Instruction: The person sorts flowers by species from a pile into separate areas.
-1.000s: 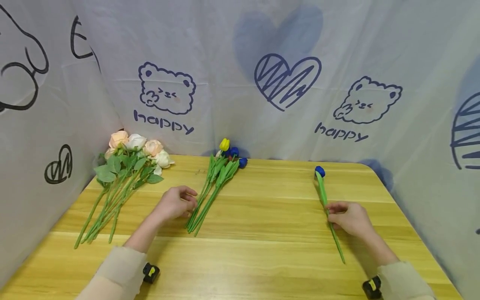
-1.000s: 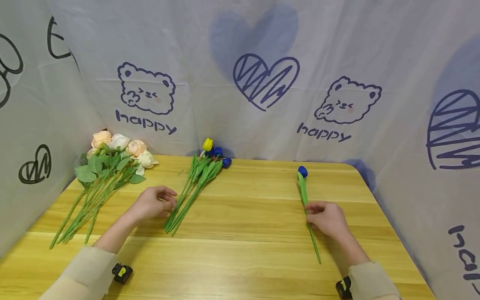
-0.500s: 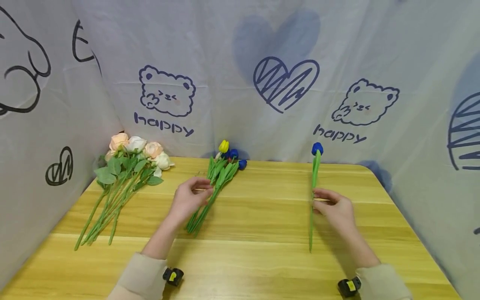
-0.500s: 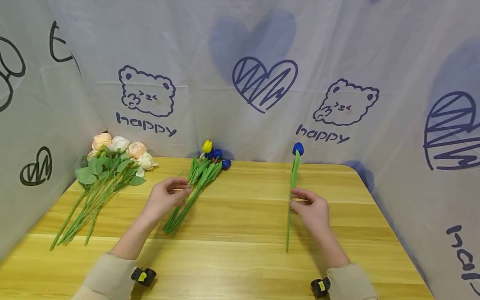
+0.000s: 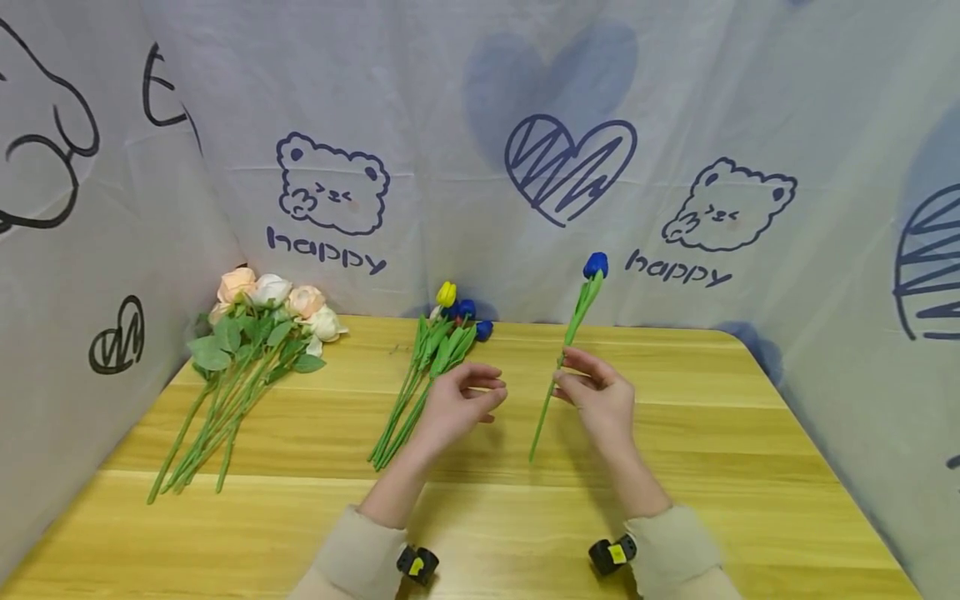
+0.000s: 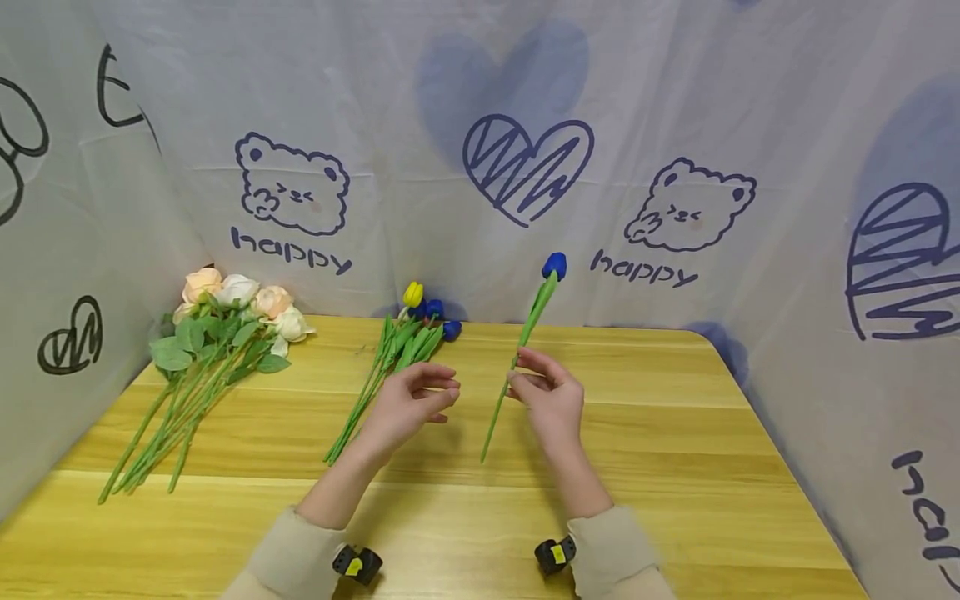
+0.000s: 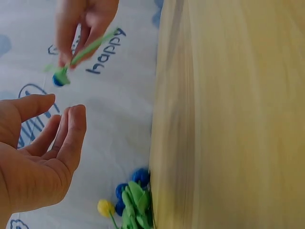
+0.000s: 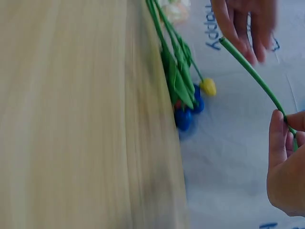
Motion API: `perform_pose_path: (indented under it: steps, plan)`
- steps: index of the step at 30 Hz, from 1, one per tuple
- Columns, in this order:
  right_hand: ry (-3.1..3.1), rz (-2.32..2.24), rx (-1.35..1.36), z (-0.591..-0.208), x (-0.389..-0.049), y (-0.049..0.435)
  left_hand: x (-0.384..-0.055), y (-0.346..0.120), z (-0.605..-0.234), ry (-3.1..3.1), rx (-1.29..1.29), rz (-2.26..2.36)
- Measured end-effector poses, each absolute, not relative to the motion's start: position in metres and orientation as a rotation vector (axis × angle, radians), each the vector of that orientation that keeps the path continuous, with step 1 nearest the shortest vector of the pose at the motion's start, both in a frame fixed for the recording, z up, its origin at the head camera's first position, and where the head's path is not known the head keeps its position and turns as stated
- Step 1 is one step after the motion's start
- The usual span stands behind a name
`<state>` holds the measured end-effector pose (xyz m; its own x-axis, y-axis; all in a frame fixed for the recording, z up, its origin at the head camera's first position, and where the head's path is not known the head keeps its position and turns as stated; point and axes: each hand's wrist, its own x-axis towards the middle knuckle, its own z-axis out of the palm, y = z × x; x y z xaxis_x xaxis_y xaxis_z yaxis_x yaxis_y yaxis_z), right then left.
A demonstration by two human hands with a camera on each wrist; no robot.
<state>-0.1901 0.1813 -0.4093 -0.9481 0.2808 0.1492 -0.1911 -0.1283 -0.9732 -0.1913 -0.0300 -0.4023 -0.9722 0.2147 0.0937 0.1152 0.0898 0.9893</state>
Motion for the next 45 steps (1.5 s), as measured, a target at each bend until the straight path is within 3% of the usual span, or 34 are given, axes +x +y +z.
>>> perform_pose_path:
  steps: [14, 30, 45]
  plan:
    - [-1.687, 2.243, -0.09, -0.417, -0.198, 0.129, -0.189, -0.024, -0.411, 2.285, 0.36, 1.928]
    - [-1.72, 2.28, -0.07, -0.422, -0.197, 0.124, -0.19, -0.03, -0.41, 2.312, 0.296, 1.855]
    - [-1.855, 2.361, 0.046, -0.428, -0.237, 0.081, -0.207, -0.073, -0.412, 2.563, 0.198, 1.771]
